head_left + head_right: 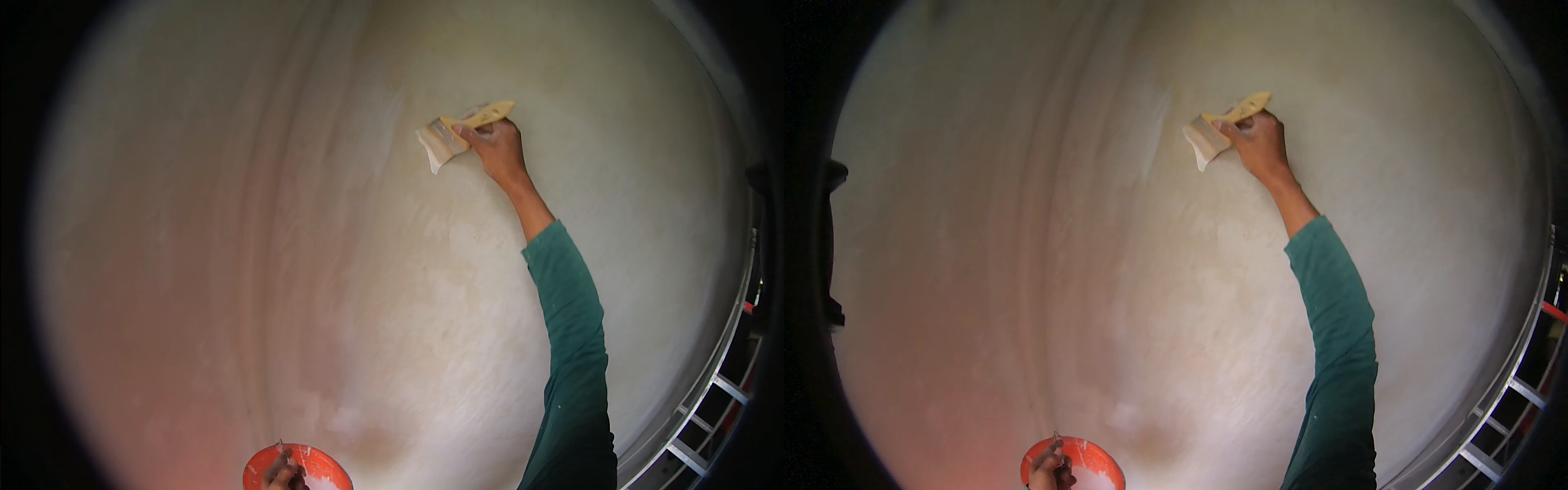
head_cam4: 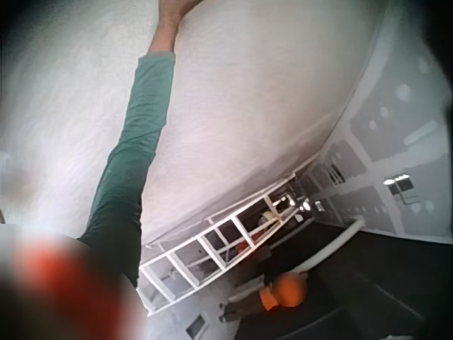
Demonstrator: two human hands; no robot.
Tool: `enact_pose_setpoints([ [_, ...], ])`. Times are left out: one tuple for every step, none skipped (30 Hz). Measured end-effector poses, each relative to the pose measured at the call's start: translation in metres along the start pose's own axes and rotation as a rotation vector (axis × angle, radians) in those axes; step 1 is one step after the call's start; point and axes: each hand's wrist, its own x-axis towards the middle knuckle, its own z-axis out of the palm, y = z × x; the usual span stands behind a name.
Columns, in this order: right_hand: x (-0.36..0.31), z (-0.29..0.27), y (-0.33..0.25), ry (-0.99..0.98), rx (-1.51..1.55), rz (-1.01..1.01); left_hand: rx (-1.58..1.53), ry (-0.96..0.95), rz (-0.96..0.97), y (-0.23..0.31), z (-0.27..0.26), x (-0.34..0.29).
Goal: The person paints interior walls white using a paintbrush and a red bucket of paint. They repeatedly dip the brush into the bucket and apply paint to different wall sections, moving around the room to cover multiple areas.
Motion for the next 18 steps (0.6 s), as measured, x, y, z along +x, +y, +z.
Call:
enact_pose_setpoints([
  [0.034,0.003,0.004,0.047,-0.26,-0.126,-0.011,0.003,-0.018,-0.01,-0.006,0.012],
  [0.061,0.004,0.005,0.047,-0.36,-0.167,-0.002,0.015,-0.016,-0.018,-0.01,0.023],
  [0.077,0.006,0.006,0.045,-0.486,-0.196,0.009,0.027,-0.014,-0.026,-0.014,0.033],
  [0.09,0.01,0.004,0.062,-0.573,-0.293,0.022,0.042,-0.016,-0.032,-0.016,0.044],
  [0.087,0.017,0.004,0.074,-0.658,-0.39,0.039,0.073,-0.012,-0.037,-0.019,0.052],
  [0.079,0.02,0.003,0.125,-0.656,-0.427,0.056,0.084,0.002,-0.041,-0.017,0.063],
  [0.06,0.032,0.006,-0.009,-0.68,-0.504,0.073,0.119,0.001,-0.045,-0.018,0.068],
  [0.032,0.044,0.011,-0.126,-0.74,-0.47,0.094,0.124,0.008,-0.047,-0.018,0.076],
  [0.004,0.058,0.019,-0.269,-0.722,-0.444,0.115,0.128,0.018,-0.048,-0.018,0.083],
  [-0.026,0.071,0.029,-0.346,-0.653,-0.418,0.133,0.131,0.025,-0.049,-0.018,0.09],
  [-0.048,0.082,0.042,-0.474,-0.524,-0.391,0.123,0.147,0.029,-0.049,-0.018,0.099],
  [-0.061,0.088,0.058,-0.611,-0.486,-0.313,0.11,0.162,0.033,-0.05,-0.018,0.107],
  [-0.052,0.094,0.077,-0.566,-0.432,-0.246,0.098,0.178,0.037,-0.05,-0.017,0.118],
  [-0.032,0.098,0.096,-0.54,-0.359,-0.185,0.083,0.21,0.007,-0.05,-0.014,0.128],
  [-0.004,0.101,0.115,-0.502,-0.232,-0.185,0.092,0.185,0.012,-0.05,-0.01,0.14],
  [0.036,0.101,0.134,-0.431,-0.37,-0.111,0.099,0.161,0.015,-0.05,-0.005,0.152],
  [0.08,0.1,0.15,-0.352,-0.434,-0.125,0.099,0.137,0.023,-0.051,0.004,0.163],
  [0.119,0.1,0.167,-0.223,-0.428,-0.139,0.076,0.166,0.021,-0.054,0.012,0.176],
])
